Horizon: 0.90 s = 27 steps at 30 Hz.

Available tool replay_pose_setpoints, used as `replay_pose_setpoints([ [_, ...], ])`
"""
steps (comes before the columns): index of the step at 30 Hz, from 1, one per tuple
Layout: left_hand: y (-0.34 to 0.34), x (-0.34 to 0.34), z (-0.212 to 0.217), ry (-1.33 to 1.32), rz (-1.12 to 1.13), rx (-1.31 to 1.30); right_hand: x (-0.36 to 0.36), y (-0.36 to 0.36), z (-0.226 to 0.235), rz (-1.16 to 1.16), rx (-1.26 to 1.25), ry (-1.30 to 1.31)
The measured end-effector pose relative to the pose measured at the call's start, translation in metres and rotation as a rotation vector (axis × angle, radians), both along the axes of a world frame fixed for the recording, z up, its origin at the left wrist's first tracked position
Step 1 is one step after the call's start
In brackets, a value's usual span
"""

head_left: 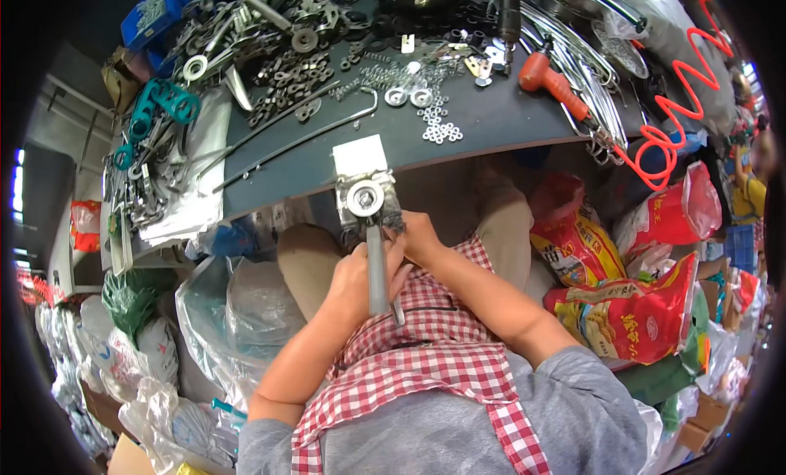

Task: The person assembles a sealant gun and other mechanical components by hand, using an electric drill, a heat gun, pliers, and a screwdriver to manipulate washers, nuts, metal plates, and plastic bags.

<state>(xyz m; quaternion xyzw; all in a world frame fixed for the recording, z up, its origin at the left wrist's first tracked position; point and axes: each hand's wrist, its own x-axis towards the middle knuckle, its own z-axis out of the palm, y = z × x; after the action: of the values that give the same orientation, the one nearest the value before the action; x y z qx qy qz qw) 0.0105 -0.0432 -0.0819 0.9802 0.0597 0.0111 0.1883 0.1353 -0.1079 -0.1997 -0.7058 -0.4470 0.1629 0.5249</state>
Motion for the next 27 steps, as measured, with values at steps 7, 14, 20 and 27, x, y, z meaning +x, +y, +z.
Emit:
replay_pose_setpoints([
  [7, 0.008, -0.005, -0.02, -0.234, -0.002, -0.017, 0.058, -0.024, 0.063, 0.145, -0.063, -0.174],
  [14, 0.031, -0.025, -0.025, -0.215, -0.098, -0.166, 0.241, 0.003, 0.119, -0.311, 0.069, -0.342],
  [20, 0.042, -0.061, -0.036, -0.126, 0.066, -0.335, 0.309, 0.063, 0.14, -0.311, -0.097, -0.648],
  [27, 0.123, -0.111, 0.014, -0.392, 0.584, -0.142, 0.26, 0.143, 0.138, 0.141, -0.081, -0.679],
])
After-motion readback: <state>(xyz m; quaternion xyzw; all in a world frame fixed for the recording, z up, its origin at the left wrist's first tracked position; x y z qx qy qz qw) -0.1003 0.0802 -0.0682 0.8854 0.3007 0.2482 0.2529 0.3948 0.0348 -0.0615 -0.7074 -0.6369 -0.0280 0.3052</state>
